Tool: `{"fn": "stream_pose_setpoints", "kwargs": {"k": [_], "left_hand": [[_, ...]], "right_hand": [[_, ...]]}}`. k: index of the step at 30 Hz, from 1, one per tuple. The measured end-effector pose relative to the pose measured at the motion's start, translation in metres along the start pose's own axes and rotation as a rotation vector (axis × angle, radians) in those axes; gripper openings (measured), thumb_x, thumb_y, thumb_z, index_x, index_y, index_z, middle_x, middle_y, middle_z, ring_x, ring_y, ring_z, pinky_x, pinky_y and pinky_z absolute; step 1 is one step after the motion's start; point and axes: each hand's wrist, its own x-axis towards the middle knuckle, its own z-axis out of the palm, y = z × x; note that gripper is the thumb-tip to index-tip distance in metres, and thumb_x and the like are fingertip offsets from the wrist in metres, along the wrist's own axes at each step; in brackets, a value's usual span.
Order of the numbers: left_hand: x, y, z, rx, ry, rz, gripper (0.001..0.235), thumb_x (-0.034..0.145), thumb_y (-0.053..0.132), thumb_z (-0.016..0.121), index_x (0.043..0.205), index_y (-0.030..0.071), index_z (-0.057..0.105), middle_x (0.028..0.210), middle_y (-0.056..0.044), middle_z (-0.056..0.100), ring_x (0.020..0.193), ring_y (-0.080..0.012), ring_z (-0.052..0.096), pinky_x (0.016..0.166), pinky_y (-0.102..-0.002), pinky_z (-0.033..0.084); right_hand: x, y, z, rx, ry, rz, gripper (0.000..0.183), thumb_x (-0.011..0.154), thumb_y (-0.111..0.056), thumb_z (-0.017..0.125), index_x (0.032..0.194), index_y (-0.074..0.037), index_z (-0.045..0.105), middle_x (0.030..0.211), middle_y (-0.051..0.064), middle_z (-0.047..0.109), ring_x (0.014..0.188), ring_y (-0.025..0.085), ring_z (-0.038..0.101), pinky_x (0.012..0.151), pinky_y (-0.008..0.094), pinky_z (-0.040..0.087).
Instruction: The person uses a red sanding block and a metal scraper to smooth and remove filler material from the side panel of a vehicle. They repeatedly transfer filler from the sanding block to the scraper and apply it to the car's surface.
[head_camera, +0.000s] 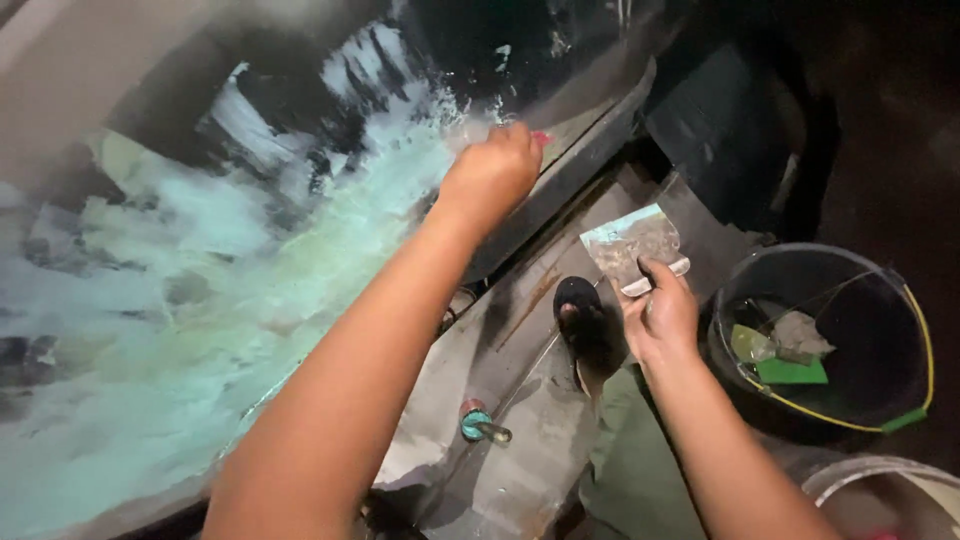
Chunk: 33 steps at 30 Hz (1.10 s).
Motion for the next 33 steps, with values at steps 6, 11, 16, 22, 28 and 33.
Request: {"fn": "stream_pose_setpoints", "kwargs": {"k": [6,11,16,22,28,33], "left_hand": [[0.021,-0.007,0.059,0.023,-0.128,-0.051,0.011,0.074,0.014,0.063,0.073,0.024,0.062,0.068,0.000,0.052,0.061,-0.0228,0.054,0.040,-0.037,0.039],[0.044,-0.039,0.051,-0.045,-0.320,0.015,0.014,0.080,0.014,0.063,0.084,0.026,0.070,0.081,-0.001,0.066,0.074,-0.0267,0.060,0.055,-0.038,0.044],[0.078,-0.084,0.012,0.045,-0.050,-0.016,0.011,0.085,0.024,0.065,0.075,0.029,0.062,0.070,0.002,0.056,0.059,-0.0218,0.058,0.041,-0.037,0.046],[0.077,-0.126,-0.122,-0.270,0.022,-0.024,0.016,0.087,0.007,0.069,0.098,0.010,0.058,0.101,-0.009,0.054,0.088,-0.0314,0.060,0.037,-0.043,0.043],[-0.069,-0.082,-0.250,-1.095,-0.532,-1.162,0.032,0.102,0.044,0.051,0.101,0.012,0.047,0.091,-0.005,0.076,0.077,-0.0199,0.071,0.065,-0.036,0.046],[-0.165,-0.010,-0.312,-1.247,-0.531,-2.086,0.051,0.093,0.052,0.047,0.129,0.018,0.060,0.123,-0.005,0.068,0.112,-0.0215,0.062,0.096,-0.039,0.046]], "right_hand": [[-0.012,-0.005,0.014,-0.037,0.025,0.027,0.029,0.090,-0.008,0.069,0.117,-0.011,0.062,0.115,0.011,0.071,0.100,0.027,0.075,0.086,0.038,0.064],[-0.023,-0.009,0.019,-0.045,0.040,0.020,0.025,0.090,-0.007,0.064,0.115,-0.008,0.067,0.112,0.008,0.075,0.097,0.025,0.076,0.083,0.034,0.066],[-0.028,-0.012,0.023,-0.112,0.063,0.027,0.025,0.086,-0.012,0.071,0.111,-0.013,0.068,0.098,0.007,0.076,0.077,0.025,0.076,0.037,0.014,0.044],[-0.061,-0.029,0.035,-0.285,0.058,0.174,0.032,0.091,-0.021,0.066,0.122,-0.024,0.058,0.127,0.002,0.068,0.096,0.025,0.076,0.037,0.009,0.025],[-0.028,0.003,-0.004,-0.324,-0.456,-0.076,0.019,0.095,-0.015,0.074,0.080,-0.017,0.062,0.068,-0.001,0.060,0.059,0.016,0.065,0.054,0.031,0.052],[-0.096,0.011,-0.010,-0.543,-0.696,-0.159,0.006,0.097,-0.012,0.069,0.101,-0.008,0.070,0.091,0.002,0.070,0.079,0.015,0.066,0.068,0.033,0.053]]}}
